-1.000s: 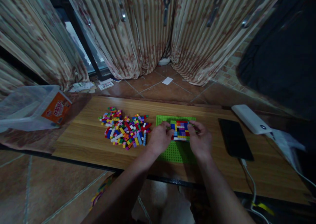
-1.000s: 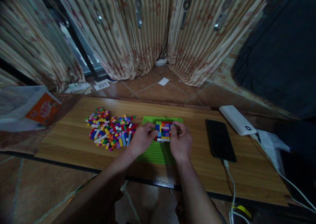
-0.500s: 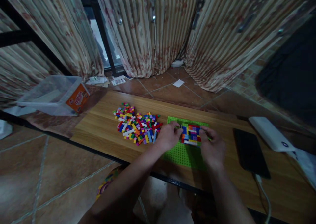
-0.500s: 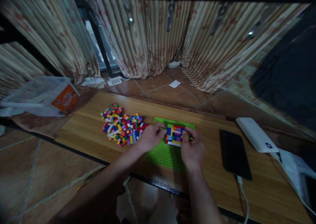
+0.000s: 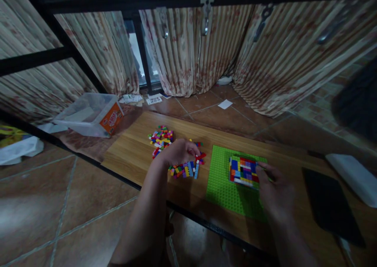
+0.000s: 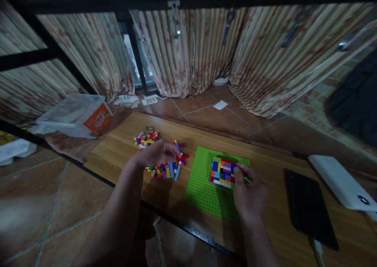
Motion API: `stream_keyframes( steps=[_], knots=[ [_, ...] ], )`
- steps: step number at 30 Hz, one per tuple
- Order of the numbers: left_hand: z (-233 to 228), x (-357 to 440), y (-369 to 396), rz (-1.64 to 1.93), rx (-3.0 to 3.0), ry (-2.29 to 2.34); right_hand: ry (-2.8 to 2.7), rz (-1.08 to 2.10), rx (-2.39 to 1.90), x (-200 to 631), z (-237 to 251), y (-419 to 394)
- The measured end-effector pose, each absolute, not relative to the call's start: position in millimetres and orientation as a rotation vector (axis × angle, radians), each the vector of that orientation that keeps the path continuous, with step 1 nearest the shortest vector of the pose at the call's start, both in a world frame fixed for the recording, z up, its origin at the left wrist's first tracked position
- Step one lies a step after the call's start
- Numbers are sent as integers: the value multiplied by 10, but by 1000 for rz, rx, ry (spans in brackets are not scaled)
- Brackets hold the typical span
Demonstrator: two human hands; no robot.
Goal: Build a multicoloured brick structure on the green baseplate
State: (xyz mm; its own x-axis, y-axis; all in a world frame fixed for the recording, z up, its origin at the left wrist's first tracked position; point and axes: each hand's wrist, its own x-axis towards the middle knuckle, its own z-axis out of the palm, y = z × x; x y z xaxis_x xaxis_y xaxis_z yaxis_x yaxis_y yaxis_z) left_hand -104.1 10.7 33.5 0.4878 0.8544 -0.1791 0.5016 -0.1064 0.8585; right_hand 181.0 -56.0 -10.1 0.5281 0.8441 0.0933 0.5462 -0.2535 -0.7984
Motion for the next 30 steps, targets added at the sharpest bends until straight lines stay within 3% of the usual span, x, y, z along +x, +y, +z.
stream_keyframes(
  steps=[9, 30],
  knots=[
    [355, -1230, 23, 275, 1955, 1332, -1123, 436, -1954, 1797, -88, -567],
    [360, -1351, 1, 310, 1943, 1755, -1176, 456, -2047, 1791, -58, -568]
  ],
)
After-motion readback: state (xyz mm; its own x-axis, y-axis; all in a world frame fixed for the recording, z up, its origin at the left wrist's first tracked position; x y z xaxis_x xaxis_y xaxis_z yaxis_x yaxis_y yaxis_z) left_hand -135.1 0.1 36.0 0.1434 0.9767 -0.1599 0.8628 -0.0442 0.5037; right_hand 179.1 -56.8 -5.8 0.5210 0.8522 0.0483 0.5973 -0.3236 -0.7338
